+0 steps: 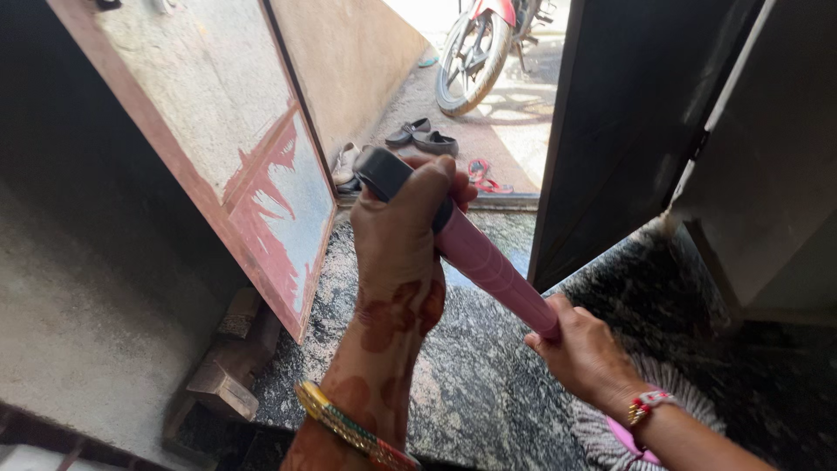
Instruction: The person mops the granite floor of a staircase landing and steps by hand using a mop, then carries the mop down the stairs to a bucket.
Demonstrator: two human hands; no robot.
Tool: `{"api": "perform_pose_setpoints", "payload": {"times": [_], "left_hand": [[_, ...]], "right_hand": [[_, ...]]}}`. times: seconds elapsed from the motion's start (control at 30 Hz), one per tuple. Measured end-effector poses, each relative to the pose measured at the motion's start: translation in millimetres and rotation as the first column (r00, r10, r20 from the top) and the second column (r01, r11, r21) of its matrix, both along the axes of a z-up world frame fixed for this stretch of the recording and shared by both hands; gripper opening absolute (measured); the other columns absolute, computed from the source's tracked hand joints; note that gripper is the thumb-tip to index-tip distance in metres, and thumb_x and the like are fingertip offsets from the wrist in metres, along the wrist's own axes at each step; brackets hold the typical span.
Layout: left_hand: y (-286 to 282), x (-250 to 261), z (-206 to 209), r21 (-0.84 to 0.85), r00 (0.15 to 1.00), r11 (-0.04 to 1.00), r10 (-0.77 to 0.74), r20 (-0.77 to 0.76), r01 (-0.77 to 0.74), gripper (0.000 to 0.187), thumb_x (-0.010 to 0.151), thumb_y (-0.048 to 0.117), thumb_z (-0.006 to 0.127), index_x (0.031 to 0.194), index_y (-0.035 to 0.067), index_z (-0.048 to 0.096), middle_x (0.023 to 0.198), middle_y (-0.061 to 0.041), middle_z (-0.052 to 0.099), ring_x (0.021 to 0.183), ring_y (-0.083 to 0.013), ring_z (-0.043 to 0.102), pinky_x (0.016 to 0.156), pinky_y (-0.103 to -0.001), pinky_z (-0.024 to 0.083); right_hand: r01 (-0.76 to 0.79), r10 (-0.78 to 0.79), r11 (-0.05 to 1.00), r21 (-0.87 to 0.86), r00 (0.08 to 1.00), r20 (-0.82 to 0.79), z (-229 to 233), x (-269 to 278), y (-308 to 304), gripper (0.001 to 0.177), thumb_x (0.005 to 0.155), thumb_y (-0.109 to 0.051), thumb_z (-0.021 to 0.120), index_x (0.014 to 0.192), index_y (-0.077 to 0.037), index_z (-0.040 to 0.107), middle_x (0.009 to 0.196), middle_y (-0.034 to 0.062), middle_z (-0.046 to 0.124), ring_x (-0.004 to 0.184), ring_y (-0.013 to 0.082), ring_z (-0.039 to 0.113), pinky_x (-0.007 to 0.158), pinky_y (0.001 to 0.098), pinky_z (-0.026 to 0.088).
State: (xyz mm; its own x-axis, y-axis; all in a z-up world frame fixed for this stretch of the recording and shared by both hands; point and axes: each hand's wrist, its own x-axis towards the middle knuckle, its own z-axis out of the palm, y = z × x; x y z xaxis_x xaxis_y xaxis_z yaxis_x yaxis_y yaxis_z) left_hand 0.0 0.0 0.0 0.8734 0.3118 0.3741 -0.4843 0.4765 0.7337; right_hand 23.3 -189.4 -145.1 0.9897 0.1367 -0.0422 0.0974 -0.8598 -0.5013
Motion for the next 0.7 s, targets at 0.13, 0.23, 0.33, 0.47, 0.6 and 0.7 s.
{"api": "perform_pose_setpoints", "payload": {"times": [0.13,0.23,0.33,0.47,0.6,0.7], "left_hand": [[-15.3,-0.6,5.0,-0.071,0.991,0.989,0.134,0.012,-0.132,0.011,0.083,0.006,0.076,0.088,0.002,0.066,0.076,-0.008,0.069,0.068,-0.0169,0.069,0.069,-0.032,0.058],[-30.4,-3.1,2.0,-0.076,0.988,0.986,0.151,-0.002,-0.151,0.013,0.081,0.005,0.077,0.087,0.002,0.066,0.075,-0.005,0.069,0.067,-0.0141,0.066,0.065,-0.03,0.054],[-51.4,-7.9,-12.1,-0.067,0.983,0.984,0.161,-0.09,-0.167,0.015,0.08,0.007,0.079,0.086,0.004,0.066,0.073,-0.002,0.066,0.062,-0.0121,0.062,0.058,-0.029,0.05],[-82.2,-16.0,-43.0,-0.038,0.984,0.996,0.071,-0.164,-0.078,0.013,0.079,0.007,0.077,0.087,0.003,0.068,0.075,-0.005,0.068,0.064,-0.0117,0.065,0.059,-0.028,0.053],[-85.7,-9.6,-75.9,0.068,0.97,0.994,0.103,-0.22,-0.09,0.017,0.08,0.008,0.079,0.093,0.002,0.071,0.083,-0.005,0.071,0.071,-0.01,0.068,0.065,-0.025,0.056],[-98.1,-5.1,-102.4,-0.04,0.993,0.999,-0.023,-0.114,0.019,0.023,0.081,0.008,0.077,0.102,0.001,0.068,0.089,-0.006,0.073,0.079,-0.0119,0.069,0.071,-0.026,0.059]], "right_hand": [[-0.039,0.011,0.99,0.137,0.98,0.196,-22.3,15.7,0.8,0.03,0.084,-0.015,0.076,0.109,-0.011,0.059,0.089,0.014,0.071,0.082,0.0308,0.073,0.077,0.0474,0.056],[-0.056,0.0,0.983,0.176,0.953,0.303,-34.1,33.6,-7.2,0.034,0.08,-0.012,0.079,0.108,-0.009,0.061,0.087,0.0162,0.07,0.083,0.0346,0.071,0.076,0.048,0.054],[-0.087,0.038,0.987,0.138,0.945,0.324,-39.9,61.2,-18.9,0.034,0.077,-0.014,0.081,0.105,-0.009,0.063,0.088,0.0169,0.07,0.084,0.0361,0.07,0.076,0.048,0.054],[-0.117,0.091,0.99,0.077,0.957,0.276,-38.2,79.4,-35.5,0.039,0.07,-0.022,0.087,0.099,-0.007,0.064,0.088,0.018,0.071,0.086,0.0358,0.07,0.079,0.0456,0.055],[-0.112,0.042,0.978,0.175,0.931,0.363,-56.4,76.2,-33.0,0.022,0.079,-0.022,0.078,0.087,-0.005,0.066,0.088,0.0161,0.075,0.09,0.0329,0.07,0.082,0.0424,0.056],[-0.11,0.078,0.992,0.058,0.911,0.405,-89.6,96.9,-52.3,0.018,0.078,-0.02,0.075,0.086,-0.005,0.069,0.096,0.0128,0.074,0.097,0.0321,0.067,0.086,0.0428,0.053]]}}
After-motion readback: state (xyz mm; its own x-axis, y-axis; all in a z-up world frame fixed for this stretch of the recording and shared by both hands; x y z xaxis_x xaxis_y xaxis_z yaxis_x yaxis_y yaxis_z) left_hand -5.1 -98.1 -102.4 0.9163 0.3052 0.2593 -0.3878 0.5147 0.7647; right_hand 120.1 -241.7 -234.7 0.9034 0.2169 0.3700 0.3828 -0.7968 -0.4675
